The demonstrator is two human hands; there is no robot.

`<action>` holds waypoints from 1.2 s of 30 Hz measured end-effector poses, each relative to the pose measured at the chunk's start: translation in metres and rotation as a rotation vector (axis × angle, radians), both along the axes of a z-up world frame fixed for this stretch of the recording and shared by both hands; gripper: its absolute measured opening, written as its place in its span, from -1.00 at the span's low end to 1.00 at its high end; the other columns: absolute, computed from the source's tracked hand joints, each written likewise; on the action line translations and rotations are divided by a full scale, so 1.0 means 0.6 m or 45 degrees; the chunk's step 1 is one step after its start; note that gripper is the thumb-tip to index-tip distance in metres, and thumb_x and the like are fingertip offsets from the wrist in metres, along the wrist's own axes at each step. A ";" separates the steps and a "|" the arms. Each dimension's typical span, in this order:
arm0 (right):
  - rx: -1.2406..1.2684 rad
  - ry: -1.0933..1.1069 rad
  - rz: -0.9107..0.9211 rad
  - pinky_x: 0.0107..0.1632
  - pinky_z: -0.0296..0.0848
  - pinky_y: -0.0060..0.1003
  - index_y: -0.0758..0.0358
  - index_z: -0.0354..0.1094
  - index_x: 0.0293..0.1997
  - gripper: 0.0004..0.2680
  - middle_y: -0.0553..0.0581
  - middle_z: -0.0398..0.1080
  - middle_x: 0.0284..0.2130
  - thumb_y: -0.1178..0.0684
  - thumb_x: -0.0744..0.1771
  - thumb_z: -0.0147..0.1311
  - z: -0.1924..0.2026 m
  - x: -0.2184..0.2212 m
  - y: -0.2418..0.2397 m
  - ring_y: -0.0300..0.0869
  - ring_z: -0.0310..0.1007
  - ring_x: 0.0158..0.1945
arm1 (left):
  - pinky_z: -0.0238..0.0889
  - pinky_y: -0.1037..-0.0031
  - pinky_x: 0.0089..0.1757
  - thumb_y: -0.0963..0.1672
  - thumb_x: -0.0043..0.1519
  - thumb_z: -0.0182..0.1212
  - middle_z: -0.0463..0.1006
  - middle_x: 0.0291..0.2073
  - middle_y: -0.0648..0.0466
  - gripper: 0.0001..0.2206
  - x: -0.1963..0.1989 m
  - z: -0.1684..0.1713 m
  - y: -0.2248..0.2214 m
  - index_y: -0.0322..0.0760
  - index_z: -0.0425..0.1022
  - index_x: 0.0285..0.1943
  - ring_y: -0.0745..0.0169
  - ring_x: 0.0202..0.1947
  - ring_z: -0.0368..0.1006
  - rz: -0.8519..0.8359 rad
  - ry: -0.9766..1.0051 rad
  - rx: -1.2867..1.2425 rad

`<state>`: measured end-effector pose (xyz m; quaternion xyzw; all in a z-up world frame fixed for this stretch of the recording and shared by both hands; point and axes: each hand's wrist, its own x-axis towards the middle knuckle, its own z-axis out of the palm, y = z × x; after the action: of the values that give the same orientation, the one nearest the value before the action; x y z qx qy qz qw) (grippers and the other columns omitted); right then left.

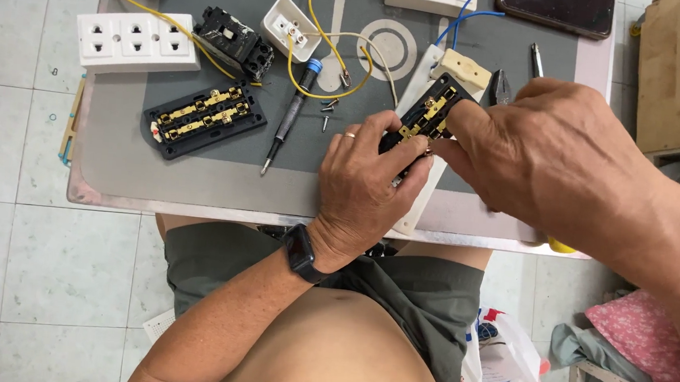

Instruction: Preparing and connecting electrical wires to terminal blocks and components on a test board using hand tools.

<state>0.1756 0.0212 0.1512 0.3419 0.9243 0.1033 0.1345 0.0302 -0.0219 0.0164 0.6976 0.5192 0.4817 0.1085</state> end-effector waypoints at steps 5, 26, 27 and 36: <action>0.067 -0.052 0.003 -0.26 0.43 -0.27 0.12 0.14 -0.40 -0.82 -0.02 0.34 -0.65 0.04 0.41 -0.03 0.011 -0.011 -0.010 -0.13 0.42 -0.61 | 0.19 0.43 -0.29 -0.17 0.08 0.38 0.40 -0.14 0.05 -0.84 -0.002 0.001 -0.001 -0.18 0.56 -0.19 0.24 -0.36 0.31 0.007 0.047 0.018; 0.034 -0.059 0.002 -0.33 0.47 -0.27 0.07 0.19 -0.41 -0.80 -0.03 0.39 -0.64 -0.04 0.40 0.00 0.004 -0.013 -0.016 -0.21 0.44 -0.65 | 0.28 0.45 -0.34 -0.23 0.04 0.34 0.40 -0.12 0.02 -0.83 0.000 0.009 -0.006 -0.23 0.59 -0.20 0.20 -0.37 0.34 -0.007 0.031 -0.013; 0.033 -0.058 0.002 -0.33 0.47 -0.27 0.07 0.19 -0.41 -0.80 -0.03 0.39 -0.64 -0.04 0.40 0.00 0.006 -0.011 -0.015 -0.21 0.44 -0.65 | 0.28 0.45 -0.34 -0.23 0.04 0.34 0.40 -0.12 0.02 -0.83 0.000 0.010 -0.005 -0.23 0.59 -0.20 0.20 -0.37 0.34 -0.007 0.032 -0.014; 0.101 -0.020 0.060 -0.53 0.30 -0.32 0.01 0.18 -0.48 -0.75 -0.11 0.16 -0.83 0.04 0.44 -0.06 -0.019 0.004 -0.005 -0.25 0.09 -0.83 | 0.27 0.44 -0.37 -0.18 0.08 0.34 0.40 -0.10 0.01 -0.87 0.002 0.006 -0.007 -0.21 0.58 -0.22 0.21 -0.39 0.34 0.018 0.056 -0.024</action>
<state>0.1779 0.0179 0.1398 0.3245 0.9261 0.1457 0.1255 0.0317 -0.0258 0.0202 0.7032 0.5309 0.4622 0.1002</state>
